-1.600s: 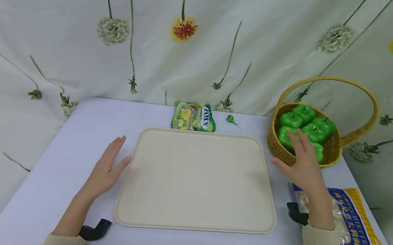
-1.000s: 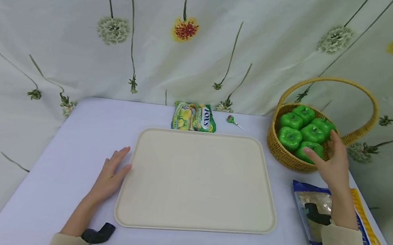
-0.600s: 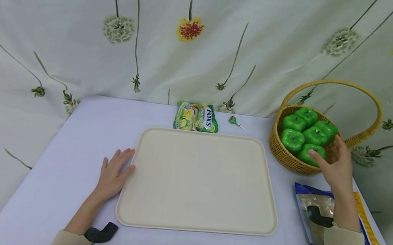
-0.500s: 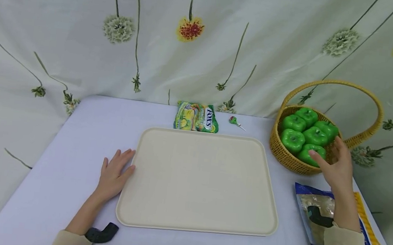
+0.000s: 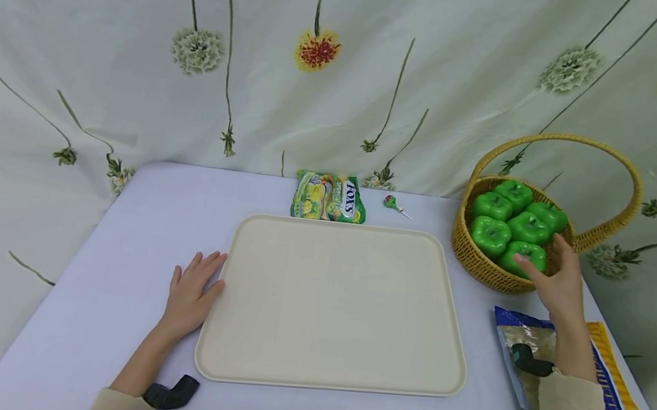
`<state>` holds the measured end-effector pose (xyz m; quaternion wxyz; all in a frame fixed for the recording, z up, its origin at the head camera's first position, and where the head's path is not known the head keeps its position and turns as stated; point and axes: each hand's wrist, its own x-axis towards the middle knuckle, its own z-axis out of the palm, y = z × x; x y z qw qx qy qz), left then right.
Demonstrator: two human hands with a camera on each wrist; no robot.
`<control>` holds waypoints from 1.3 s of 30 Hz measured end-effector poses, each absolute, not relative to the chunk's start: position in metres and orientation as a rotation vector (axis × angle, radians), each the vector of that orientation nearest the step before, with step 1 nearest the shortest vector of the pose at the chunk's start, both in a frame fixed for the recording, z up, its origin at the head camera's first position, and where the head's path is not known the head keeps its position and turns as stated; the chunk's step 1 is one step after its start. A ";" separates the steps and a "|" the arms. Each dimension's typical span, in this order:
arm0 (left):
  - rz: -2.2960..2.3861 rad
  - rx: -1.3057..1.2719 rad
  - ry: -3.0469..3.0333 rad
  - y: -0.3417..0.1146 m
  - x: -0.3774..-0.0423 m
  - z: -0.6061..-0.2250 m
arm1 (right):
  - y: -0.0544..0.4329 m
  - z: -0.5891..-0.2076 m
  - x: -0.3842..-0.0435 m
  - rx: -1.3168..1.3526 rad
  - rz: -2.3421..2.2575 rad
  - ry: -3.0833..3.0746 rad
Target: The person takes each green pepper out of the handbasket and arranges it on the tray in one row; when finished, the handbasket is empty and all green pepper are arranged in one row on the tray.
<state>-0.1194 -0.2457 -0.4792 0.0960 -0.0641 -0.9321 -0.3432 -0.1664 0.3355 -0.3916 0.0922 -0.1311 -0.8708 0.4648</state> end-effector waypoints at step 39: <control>-0.990 -0.207 -2.749 -0.246 -0.119 -0.481 | 0.331 -0.399 -0.172 -0.403 1.039 -2.765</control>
